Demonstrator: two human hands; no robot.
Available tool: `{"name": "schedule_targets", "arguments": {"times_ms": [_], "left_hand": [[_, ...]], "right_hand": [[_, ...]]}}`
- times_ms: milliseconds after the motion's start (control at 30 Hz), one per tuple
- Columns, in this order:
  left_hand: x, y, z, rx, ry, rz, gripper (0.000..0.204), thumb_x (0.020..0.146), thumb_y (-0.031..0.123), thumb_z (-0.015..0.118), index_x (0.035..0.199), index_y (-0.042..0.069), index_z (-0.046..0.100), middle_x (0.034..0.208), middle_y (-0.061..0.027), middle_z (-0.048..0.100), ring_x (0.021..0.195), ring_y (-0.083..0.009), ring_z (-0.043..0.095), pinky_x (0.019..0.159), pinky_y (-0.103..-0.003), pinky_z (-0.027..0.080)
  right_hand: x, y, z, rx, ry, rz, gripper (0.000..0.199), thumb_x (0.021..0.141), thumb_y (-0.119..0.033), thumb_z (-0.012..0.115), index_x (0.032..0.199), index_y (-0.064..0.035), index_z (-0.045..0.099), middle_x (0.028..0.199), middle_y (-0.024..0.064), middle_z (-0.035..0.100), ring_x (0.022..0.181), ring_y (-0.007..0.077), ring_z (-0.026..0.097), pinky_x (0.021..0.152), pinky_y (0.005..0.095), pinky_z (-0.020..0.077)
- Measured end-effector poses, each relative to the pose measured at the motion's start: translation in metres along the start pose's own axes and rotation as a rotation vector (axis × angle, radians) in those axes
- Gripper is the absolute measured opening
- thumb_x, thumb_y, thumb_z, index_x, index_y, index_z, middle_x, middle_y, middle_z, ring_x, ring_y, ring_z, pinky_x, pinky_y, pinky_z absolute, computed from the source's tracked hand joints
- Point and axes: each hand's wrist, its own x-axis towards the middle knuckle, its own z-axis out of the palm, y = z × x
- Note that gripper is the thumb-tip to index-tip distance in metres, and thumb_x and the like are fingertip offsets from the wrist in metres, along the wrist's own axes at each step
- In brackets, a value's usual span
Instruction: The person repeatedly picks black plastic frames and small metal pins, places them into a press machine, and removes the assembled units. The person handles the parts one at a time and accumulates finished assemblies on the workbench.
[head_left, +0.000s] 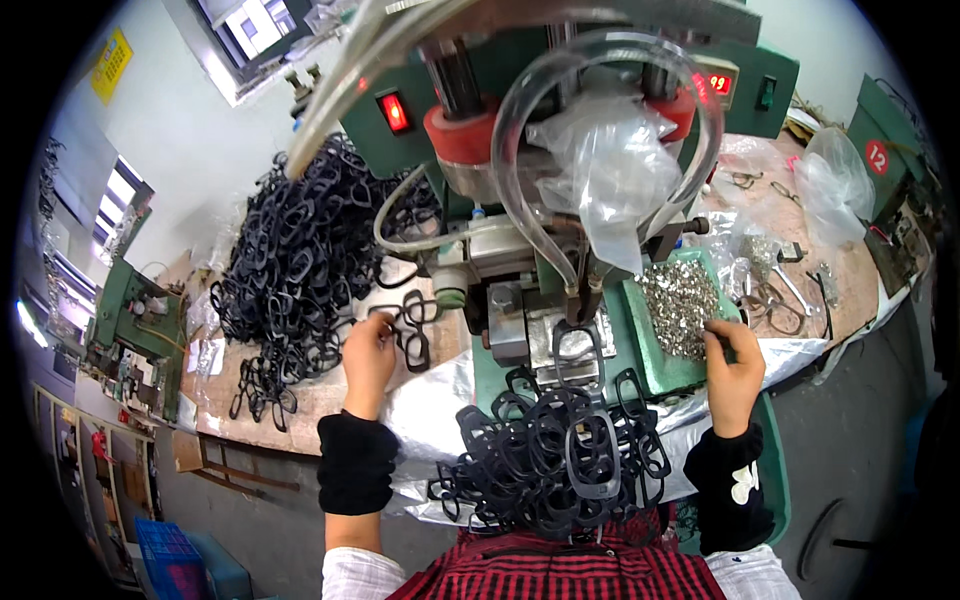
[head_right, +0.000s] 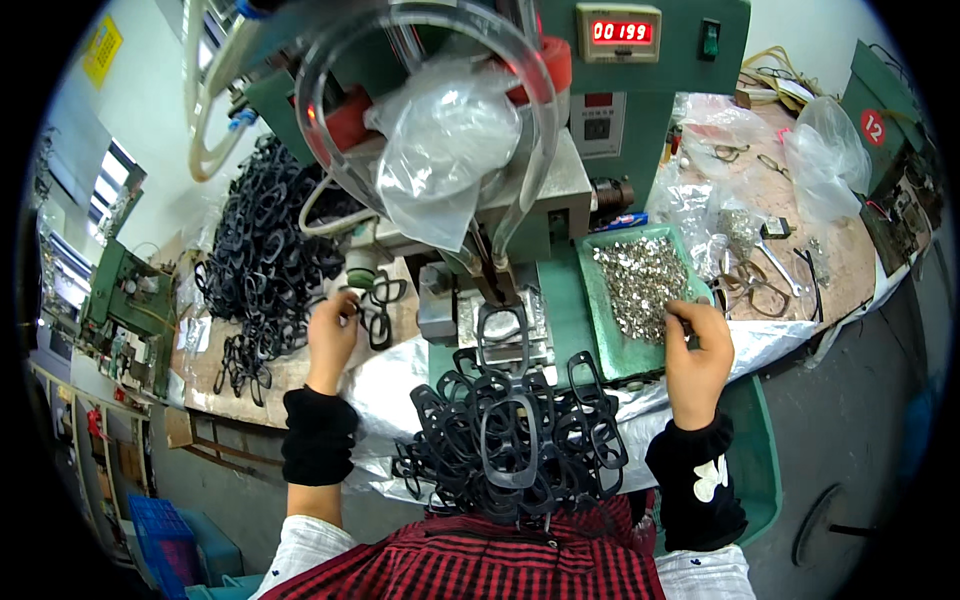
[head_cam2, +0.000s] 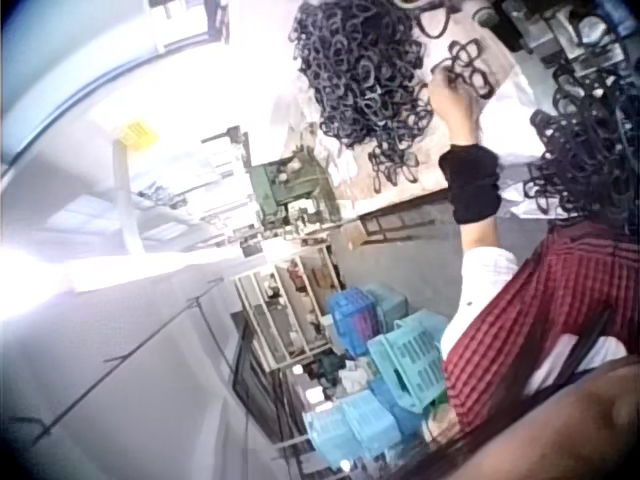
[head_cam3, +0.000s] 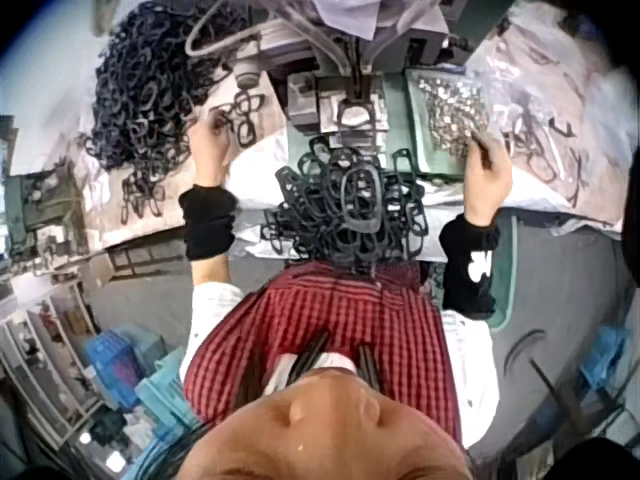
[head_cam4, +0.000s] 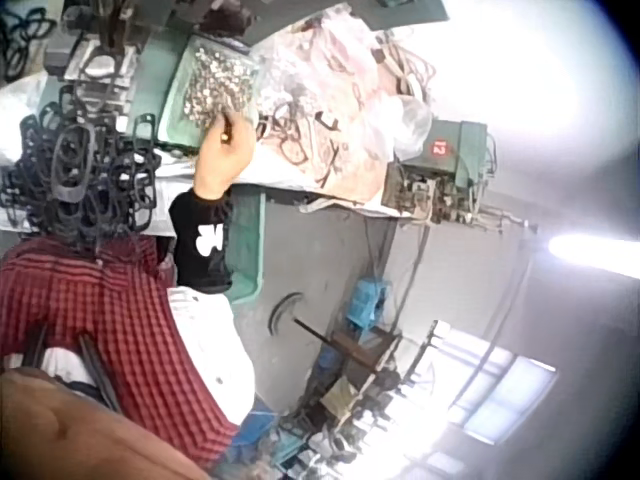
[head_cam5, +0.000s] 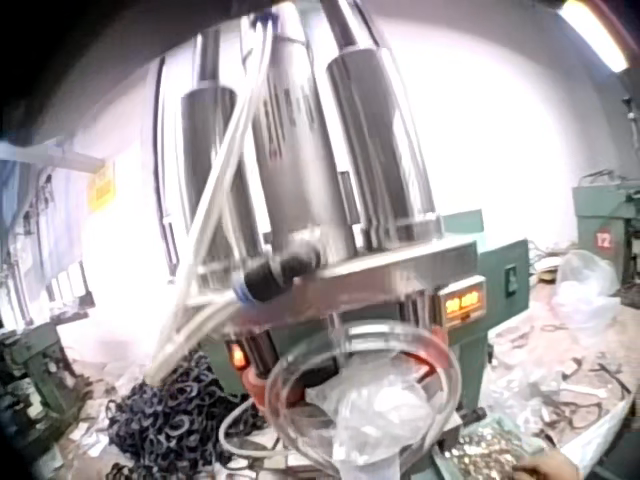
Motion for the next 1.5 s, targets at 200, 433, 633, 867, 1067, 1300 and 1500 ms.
{"name": "schedule_targets", "arguments": {"times_ms": [200, 433, 633, 867, 1067, 1300, 1500], "left_hand": [[0.020, 0.045, -0.009, -1.318, 0.070, -0.560, 0.027, 0.096, 0.006, 0.053, 0.123, 0.007, 0.056, 0.101, -0.0028, 0.060, 0.081, -0.0105, 0.058, 0.070, -0.026, 0.051], [-0.010, 0.078, 0.002, -1.497, 0.015, -0.565, 0.024, 0.106, 0.028, 0.051, 0.113, 0.006, 0.058, 0.102, -0.0059, 0.065, 0.073, -0.0141, 0.060, 0.064, -0.028, 0.048], [-0.020, 0.120, -0.034, -1.489, 0.191, -0.370, 0.023, 0.107, 0.024, 0.047, 0.114, 0.003, 0.055, 0.104, -0.0086, 0.063, 0.081, -0.0181, 0.063, 0.071, -0.031, 0.051], [-0.009, 0.207, -0.101, -1.192, 0.428, 0.387, 0.022, 0.105, 0.019, 0.043, 0.114, 0.001, 0.051, 0.105, -0.0153, 0.051, 0.093, -0.0209, 0.050, 0.080, -0.035, 0.050], [-0.006, 0.218, -0.107, -1.199, 0.407, 0.427, 0.024, 0.106, 0.022, 0.046, 0.115, 0.001, 0.050, 0.105, -0.0173, 0.053, 0.092, -0.0225, 0.054, 0.084, -0.034, 0.050], [0.027, 0.217, -0.106, -1.052, 0.444, 0.468, 0.016, 0.105, 0.016, 0.049, 0.110, 0.000, 0.047, 0.108, -0.0176, 0.056, 0.096, -0.0236, 0.057, 0.084, -0.034, 0.052], [0.018, 0.229, -0.100, -1.232, 0.428, 0.590, 0.010, 0.099, 0.006, 0.054, 0.104, -0.003, 0.057, 0.095, -0.0182, 0.067, 0.085, -0.0274, 0.067, 0.078, -0.036, 0.052]], "right_hand": [[0.004, -0.057, -0.001, 0.212, -0.084, -0.071, 0.013, 0.078, 0.004, 0.068, 0.090, 0.0014, 0.072, 0.089, 0.0116, 0.070, 0.086, 0.0238, 0.066, 0.082, 0.0320, 0.0498], [0.031, -0.100, 0.063, 0.560, -0.153, -0.161, 0.013, 0.080, -0.001, 0.070, 0.092, -0.0001, 0.070, 0.089, 0.0104, 0.071, 0.084, 0.0218, 0.068, 0.077, 0.0310, 0.0504], [0.027, -0.091, 0.062, 1.062, -0.232, 0.305, 0.017, 0.090, -0.001, 0.068, 0.106, 0.0051, 0.068, 0.100, 0.0084, 0.071, 0.093, 0.0137, 0.066, 0.085, 0.0258, 0.0499], [0.022, -0.118, 0.064, 0.498, -0.098, -0.204, 0.014, 0.081, -0.001, 0.071, 0.095, 0.0023, 0.071, 0.094, 0.0108, 0.072, 0.087, 0.0220, 0.068, 0.082, 0.0311, 0.0506], [0.004, -0.127, 0.071, 0.839, -0.200, 0.099, 0.048, 0.085, 0.005, 0.070, 0.131, 0.0048, 0.057, 0.112, 0.0148, 0.072, 0.104, 0.0160, 0.068, 0.091, 0.0284, 0.0507], [-0.003, -0.133, 0.074, 1.044, -0.192, 0.125, 0.050, 0.089, 0.007, 0.067, 0.136, 0.0056, 0.050, 0.119, 0.0177, 0.068, 0.107, 0.0175, 0.067, 0.093, 0.0265, 0.0505], [-0.004, -0.150, 0.031, 0.809, -0.400, 0.072, 0.065, 0.088, 0.006, 0.060, 0.148, 0.0032, 0.036, 0.140, 0.0223, 0.054, 0.124, 0.0275, 0.058, 0.106, 0.0370, 0.0435]]}}
